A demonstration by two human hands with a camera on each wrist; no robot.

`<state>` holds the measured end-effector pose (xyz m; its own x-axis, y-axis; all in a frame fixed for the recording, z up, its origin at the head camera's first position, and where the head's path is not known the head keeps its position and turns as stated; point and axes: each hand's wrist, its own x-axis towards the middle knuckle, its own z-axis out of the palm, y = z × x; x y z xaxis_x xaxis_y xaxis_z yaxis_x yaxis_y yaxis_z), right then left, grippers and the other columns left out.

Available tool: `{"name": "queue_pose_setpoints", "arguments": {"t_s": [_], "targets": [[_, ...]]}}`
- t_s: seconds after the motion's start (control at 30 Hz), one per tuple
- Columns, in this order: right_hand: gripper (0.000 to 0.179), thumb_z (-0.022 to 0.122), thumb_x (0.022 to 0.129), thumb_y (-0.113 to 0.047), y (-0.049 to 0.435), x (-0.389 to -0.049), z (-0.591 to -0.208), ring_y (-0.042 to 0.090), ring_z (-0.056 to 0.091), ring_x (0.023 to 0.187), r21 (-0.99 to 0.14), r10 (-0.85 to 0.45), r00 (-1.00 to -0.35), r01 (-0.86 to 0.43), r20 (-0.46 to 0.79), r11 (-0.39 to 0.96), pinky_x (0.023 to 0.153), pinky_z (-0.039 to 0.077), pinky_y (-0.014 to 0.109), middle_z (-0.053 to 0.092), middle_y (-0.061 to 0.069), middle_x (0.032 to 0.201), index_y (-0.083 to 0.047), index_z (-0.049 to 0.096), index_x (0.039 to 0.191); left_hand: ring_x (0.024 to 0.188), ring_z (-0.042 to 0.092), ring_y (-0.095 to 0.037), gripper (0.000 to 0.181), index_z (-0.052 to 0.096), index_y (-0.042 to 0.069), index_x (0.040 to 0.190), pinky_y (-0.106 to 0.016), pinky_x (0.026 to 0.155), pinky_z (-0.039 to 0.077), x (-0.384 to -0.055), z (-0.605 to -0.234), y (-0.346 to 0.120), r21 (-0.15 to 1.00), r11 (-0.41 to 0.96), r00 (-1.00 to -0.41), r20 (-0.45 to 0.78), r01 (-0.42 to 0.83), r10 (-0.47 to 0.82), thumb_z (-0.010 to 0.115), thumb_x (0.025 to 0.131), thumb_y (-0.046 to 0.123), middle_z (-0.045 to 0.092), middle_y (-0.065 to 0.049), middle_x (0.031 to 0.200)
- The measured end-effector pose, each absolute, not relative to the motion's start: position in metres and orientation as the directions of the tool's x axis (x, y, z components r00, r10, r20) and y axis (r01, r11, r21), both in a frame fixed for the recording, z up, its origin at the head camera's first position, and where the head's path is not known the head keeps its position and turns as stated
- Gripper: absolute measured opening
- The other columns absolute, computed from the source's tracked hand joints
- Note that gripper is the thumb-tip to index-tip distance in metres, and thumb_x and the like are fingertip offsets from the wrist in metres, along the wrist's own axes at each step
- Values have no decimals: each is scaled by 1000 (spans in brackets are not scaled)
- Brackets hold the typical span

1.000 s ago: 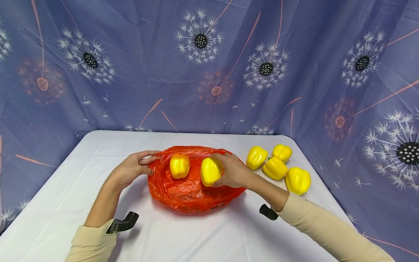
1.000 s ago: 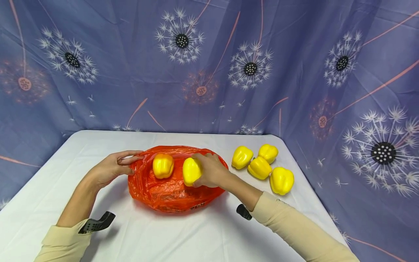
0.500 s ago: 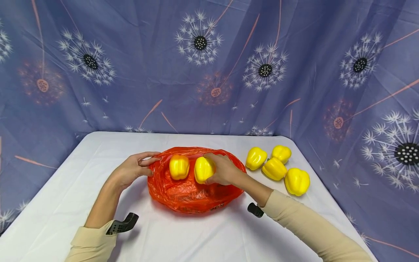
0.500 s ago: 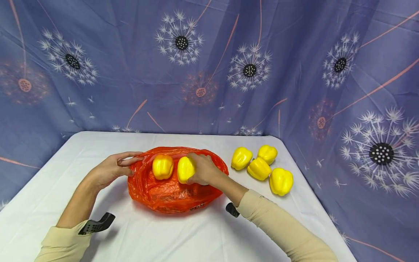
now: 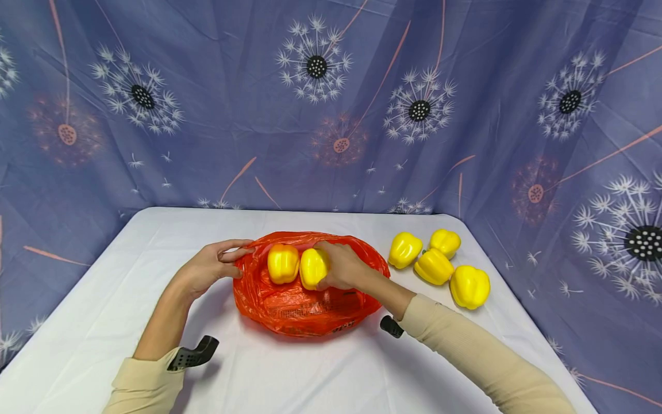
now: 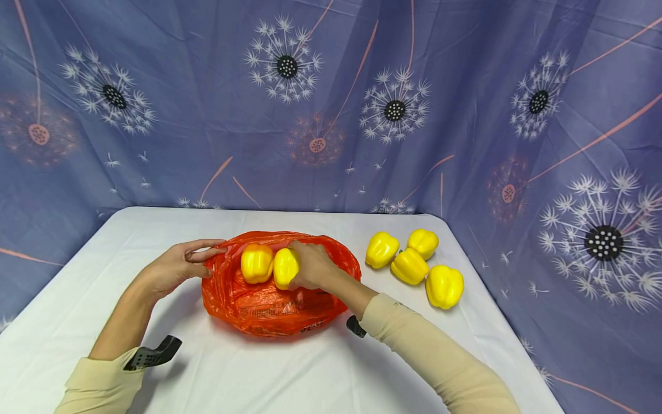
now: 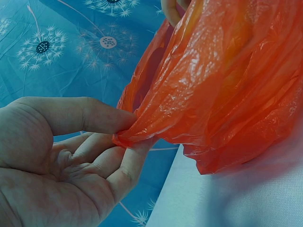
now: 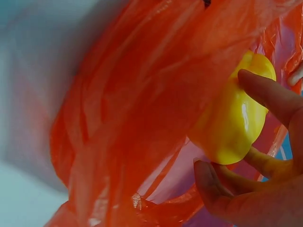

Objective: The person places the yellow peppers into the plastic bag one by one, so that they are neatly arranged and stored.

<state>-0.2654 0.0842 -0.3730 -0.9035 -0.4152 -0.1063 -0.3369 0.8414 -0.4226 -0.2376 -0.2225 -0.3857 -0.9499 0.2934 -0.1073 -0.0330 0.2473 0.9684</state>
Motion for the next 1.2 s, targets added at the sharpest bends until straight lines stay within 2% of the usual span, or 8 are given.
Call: {"name": "queue_pose_setpoints", "arguments": {"t_s": [0.27, 0.8, 1.2], "targets": [[84, 91, 72, -24, 79, -271, -371, 35, 48, 133, -404, -393, -908, -308, -146, 861, 111, 40, 51, 60, 9, 141, -18, 50, 145, 145, 40, -36, 75, 45, -2, 150, -21, 88, 52, -238, -385, -222, 972, 234, -950, -104, -34, 296, 62, 78, -9, 51, -24, 148], [84, 92, 70, -25, 74, -283, -369, 36, 47, 135, -351, -373, -914, -300, -162, 887, 112, 40, 50, 57, 10, 145, -19, 51, 144, 146, 37, -38, 74, 45, -2, 150, -21, 88, 51, -237, -385, -222, 971, 239, -950, -103, -31, 294, 62, 79, -8, 51, -25, 148], [84, 94, 68, -23, 70, -290, -366, 35, 48, 134, -337, -363, -913, -288, -185, 896, 113, 40, 47, 59, 12, 141, -19, 52, 140, 142, 43, -36, 73, 45, -2, 150, -21, 87, 52, -238, -386, -222, 972, 232, -948, -94, -22, 303, 63, 79, -9, 51, -25, 147]]}}
